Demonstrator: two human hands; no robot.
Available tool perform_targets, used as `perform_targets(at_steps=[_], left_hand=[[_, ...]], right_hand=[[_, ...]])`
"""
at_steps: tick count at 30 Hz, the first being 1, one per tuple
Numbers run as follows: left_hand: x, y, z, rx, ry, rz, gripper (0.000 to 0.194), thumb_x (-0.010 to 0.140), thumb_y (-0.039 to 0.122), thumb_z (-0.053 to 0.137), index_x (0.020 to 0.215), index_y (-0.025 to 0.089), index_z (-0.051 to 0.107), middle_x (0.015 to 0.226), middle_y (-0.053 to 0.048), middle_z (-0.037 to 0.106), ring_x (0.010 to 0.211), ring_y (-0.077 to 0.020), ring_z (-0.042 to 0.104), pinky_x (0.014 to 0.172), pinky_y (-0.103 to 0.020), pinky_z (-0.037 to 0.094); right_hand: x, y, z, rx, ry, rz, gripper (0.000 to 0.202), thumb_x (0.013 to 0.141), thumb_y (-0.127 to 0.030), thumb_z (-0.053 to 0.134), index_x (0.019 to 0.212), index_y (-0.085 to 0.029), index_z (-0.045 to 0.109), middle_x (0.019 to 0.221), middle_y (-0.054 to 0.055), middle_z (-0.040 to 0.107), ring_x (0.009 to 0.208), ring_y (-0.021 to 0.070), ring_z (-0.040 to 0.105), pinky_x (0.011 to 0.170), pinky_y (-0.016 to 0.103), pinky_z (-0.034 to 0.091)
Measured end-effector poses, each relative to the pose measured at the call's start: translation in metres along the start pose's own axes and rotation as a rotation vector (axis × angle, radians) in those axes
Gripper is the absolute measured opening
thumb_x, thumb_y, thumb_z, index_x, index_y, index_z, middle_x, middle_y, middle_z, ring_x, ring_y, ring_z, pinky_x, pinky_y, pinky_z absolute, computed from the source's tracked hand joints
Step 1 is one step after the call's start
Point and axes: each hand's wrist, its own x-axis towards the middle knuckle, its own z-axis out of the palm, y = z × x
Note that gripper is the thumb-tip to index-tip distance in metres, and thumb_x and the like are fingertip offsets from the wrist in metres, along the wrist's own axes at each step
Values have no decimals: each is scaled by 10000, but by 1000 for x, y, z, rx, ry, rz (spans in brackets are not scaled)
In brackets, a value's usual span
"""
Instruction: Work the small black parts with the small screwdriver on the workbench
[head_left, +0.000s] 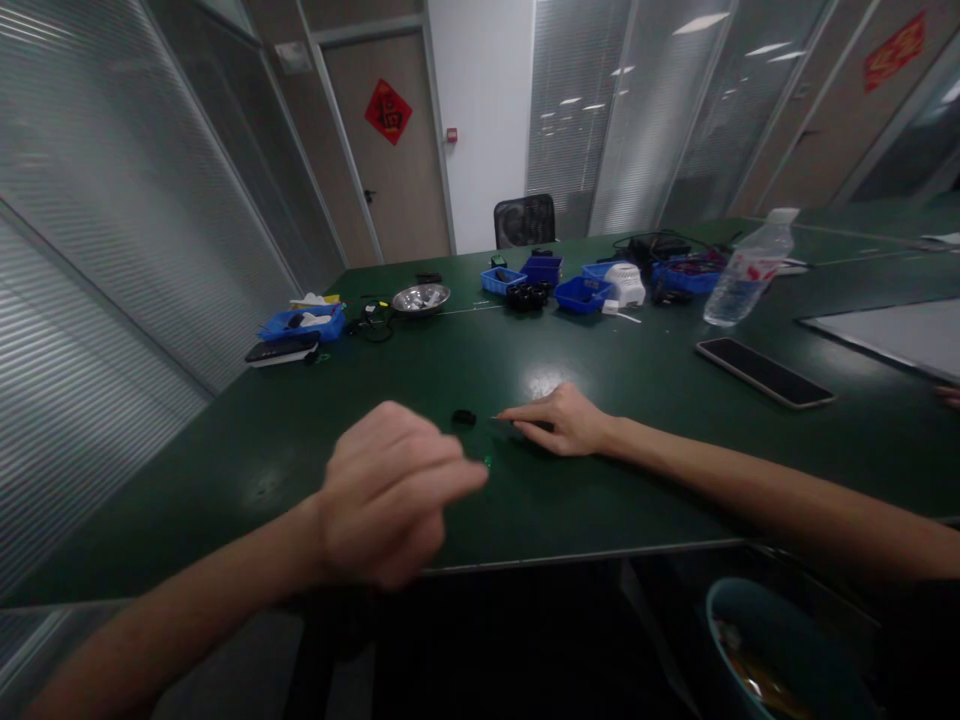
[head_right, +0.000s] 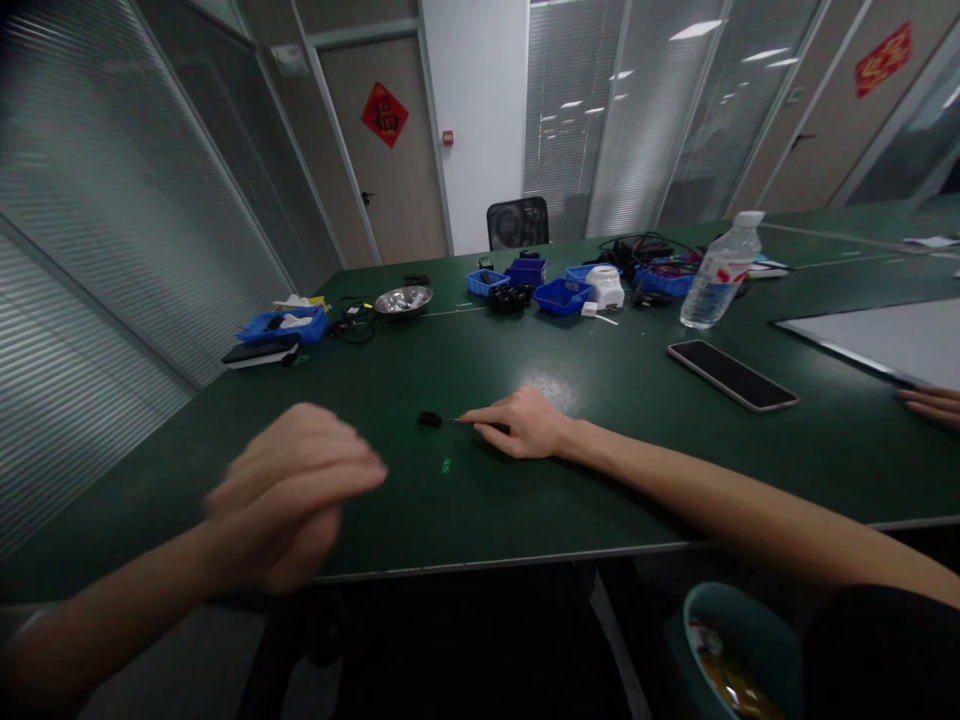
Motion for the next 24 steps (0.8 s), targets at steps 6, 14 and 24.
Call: perform_targets(at_steps=[6, 14, 24], left_hand=[[61, -56, 39, -47, -157, -11, 420, 1093, 375, 610, 1493, 247, 613, 1499, -129, 594, 1349, -300, 574, 1137, -491, 510], [53, -44, 58, 7, -183, 94, 257, 1115, 255, 519, 1279, 204, 710, 1191, -119, 699, 1077, -267, 651, 972, -431, 540], [59, -33, 64, 20, -189, 37, 251, 1089, 430, 639, 1173, 210, 726, 1167, -100, 676, 1042, -269, 625, 882, -399, 526]], right_hand=[[3, -2, -1, -22, 23, 59, 411, 1113, -320, 501, 1394, -166, 758, 1020, 87, 858, 648, 144, 733, 635, 270, 499], [3, -3, 0, -44, 40, 74, 403, 1097, -312, 517, 1388, -189, 766, 983, 72, 861, 590, 137, 701, 609, 263, 482], [4, -4, -2, 3, 25, 85, 408, 1095, -298, 514, 1393, -165, 760, 980, 84, 857, 643, 144, 729, 627, 253, 496]])
